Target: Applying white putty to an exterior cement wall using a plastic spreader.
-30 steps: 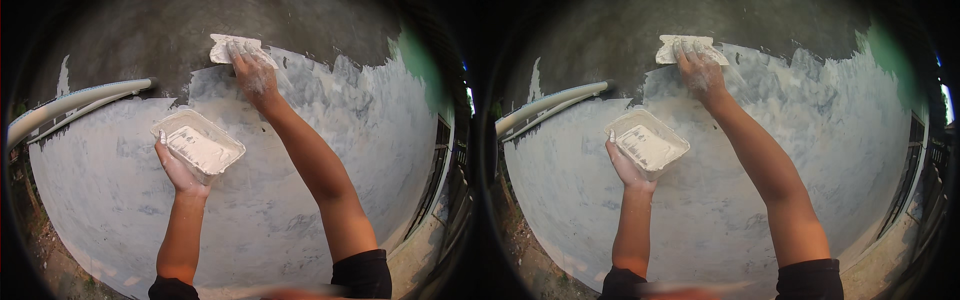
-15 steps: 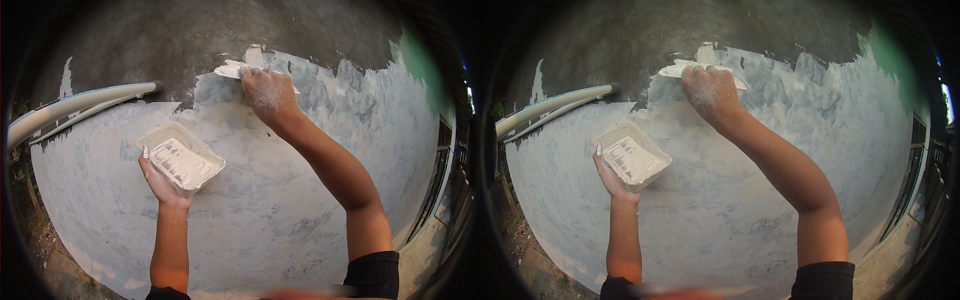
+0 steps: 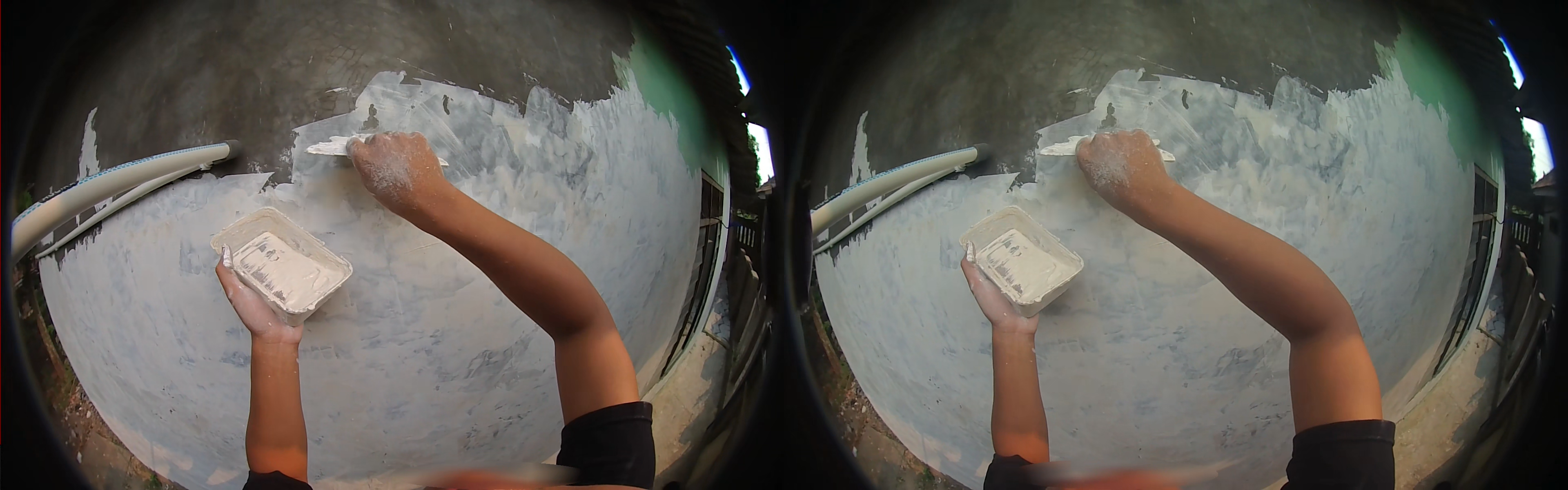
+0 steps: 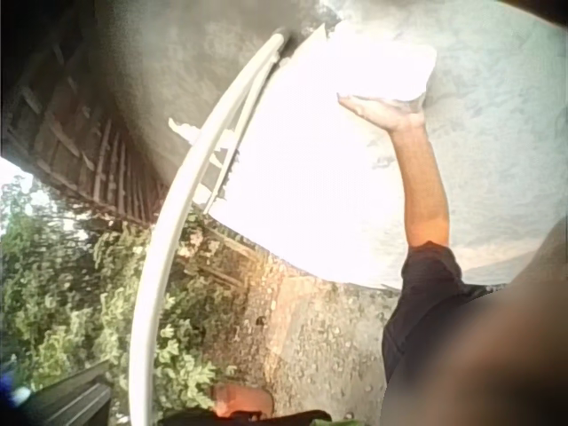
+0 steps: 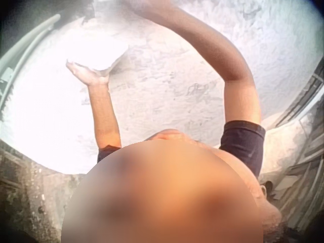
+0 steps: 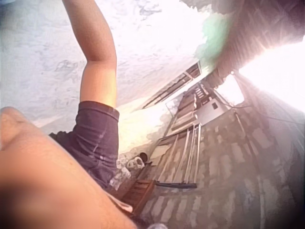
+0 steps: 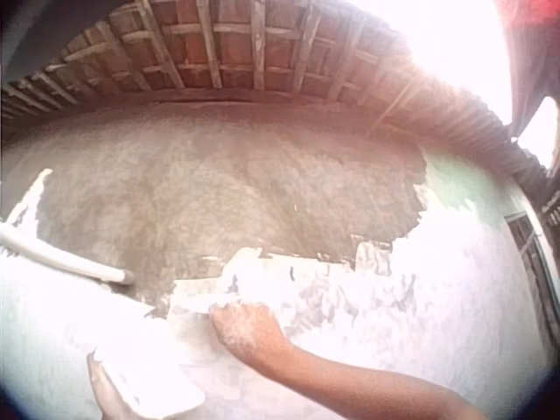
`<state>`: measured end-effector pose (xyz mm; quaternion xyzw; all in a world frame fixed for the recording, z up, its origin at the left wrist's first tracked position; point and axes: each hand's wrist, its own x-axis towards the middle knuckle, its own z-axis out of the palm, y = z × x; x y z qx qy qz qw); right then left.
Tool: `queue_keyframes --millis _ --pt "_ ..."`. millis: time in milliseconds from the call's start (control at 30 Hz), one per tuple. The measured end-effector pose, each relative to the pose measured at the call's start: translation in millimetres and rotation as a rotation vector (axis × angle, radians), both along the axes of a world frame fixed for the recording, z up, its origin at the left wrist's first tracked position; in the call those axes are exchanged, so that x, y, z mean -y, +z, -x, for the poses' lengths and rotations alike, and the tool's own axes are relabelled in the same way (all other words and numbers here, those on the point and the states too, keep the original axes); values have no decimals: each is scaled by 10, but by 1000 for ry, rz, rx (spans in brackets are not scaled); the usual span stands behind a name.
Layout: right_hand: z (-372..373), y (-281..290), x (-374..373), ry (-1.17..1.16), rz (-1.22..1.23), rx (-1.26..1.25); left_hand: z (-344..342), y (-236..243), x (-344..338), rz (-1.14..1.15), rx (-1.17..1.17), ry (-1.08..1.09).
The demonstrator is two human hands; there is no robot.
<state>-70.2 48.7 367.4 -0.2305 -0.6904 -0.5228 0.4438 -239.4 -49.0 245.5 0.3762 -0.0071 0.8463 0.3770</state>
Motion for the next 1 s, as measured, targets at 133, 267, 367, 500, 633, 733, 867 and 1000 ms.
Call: queue_keyframes --millis 133,267,367,500,633,733,867,1000 --pt "-455 59 -8 45 -26 -184 -26 33 18 -33 -24 -35" --pt "-874 119 -354 -100 94 -458 -61 28 -24 -63 -59 -94" --pt "-752 -248 -481 -60 -63 -294 -46 13 -109 -39 -57 -80" --pt "-693 -470 -348 33 -184 -56 -93 12 -99 -17 -63 -89" --pt "-744 -164 35 -117 230 -197 -107 13 -125 -31 -45 -116" --pt "-1057 274 -36 -79 95 -507 -97 -33 -243 -59 -43 -133" --pt "-1157 480 -219 -119 108 -668 -103 -44 -196 -52 -75 -123" --pt "-647 189 -229 -9 98 -471 -39 -13 -127 -21 -23 -35"
